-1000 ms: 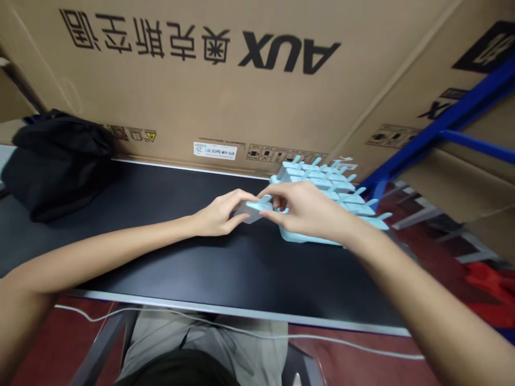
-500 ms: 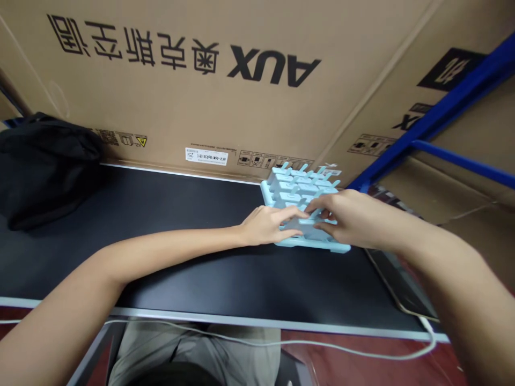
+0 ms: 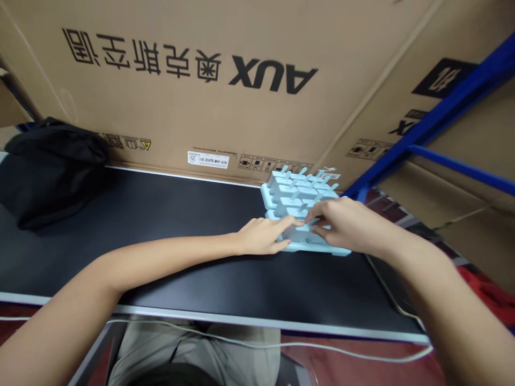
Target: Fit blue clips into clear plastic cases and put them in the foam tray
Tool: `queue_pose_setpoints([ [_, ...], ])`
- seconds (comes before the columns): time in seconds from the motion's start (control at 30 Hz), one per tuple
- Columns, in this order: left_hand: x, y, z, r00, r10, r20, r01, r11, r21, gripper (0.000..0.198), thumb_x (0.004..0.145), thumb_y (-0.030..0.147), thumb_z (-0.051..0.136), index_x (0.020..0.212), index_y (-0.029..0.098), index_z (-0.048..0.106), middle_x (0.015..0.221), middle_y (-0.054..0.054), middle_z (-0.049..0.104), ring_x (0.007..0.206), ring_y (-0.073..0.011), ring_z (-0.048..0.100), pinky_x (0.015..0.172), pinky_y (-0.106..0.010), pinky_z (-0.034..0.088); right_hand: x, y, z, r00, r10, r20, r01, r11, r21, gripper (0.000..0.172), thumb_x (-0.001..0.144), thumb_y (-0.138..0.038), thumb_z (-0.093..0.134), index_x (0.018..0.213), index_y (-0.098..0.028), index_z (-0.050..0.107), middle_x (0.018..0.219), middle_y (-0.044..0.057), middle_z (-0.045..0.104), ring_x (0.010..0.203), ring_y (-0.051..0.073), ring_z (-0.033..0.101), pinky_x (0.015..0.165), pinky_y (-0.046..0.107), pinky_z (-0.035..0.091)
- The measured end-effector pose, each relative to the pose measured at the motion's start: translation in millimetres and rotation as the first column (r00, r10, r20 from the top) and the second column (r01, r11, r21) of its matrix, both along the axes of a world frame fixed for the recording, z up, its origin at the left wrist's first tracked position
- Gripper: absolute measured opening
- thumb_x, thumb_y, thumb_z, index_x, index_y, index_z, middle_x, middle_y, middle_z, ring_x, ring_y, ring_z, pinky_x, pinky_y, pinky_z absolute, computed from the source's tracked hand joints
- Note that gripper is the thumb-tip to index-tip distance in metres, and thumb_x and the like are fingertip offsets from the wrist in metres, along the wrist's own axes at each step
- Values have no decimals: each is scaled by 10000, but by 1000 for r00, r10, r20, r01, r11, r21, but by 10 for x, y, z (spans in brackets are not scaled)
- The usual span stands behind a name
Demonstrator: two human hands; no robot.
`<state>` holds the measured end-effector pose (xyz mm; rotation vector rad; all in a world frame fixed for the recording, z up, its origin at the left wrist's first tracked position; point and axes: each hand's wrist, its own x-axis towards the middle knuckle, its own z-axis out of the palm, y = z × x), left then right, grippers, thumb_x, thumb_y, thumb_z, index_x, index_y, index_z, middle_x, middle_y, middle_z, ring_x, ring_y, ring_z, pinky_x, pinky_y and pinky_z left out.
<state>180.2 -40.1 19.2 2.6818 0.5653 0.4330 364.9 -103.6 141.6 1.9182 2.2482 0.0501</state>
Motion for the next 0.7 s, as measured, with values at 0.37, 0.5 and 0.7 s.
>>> queue_pose_setpoints([
  [0.37,-223,-8,-8,998,58,4,-58,997,47,593,998,471,535,1546,320,365,1160,-76,766,1036,-307,761,886,-446,614,-229,78,-56,994,104,-40,-103,994,30,186,730,-148,686,865,-221,791,884,50,799,836,224,744,720,278,511],
  [0.5,-458,14,-17,998,54,28,-55,997,54,601,985,466,572,1533,317,376,1186,-56,777,1067,-291,767,912,-431,613,-317,3,45,939,252,-235,-227,965,128,165,813,-345,700,907,-219,749,901,68,787,826,227,735,764,316,551],
  [0.7,-1185,62,-89,989,97,114,-102,994,35,610,962,397,621,1522,313,393,1248,-54,770,1117,-254,766,969,-394,600,92,-47,7,910,87,-404,195,772,605,322,966,-367,512,1132,-141,670,1099,188,743,978,258,723,907,339,537],
])
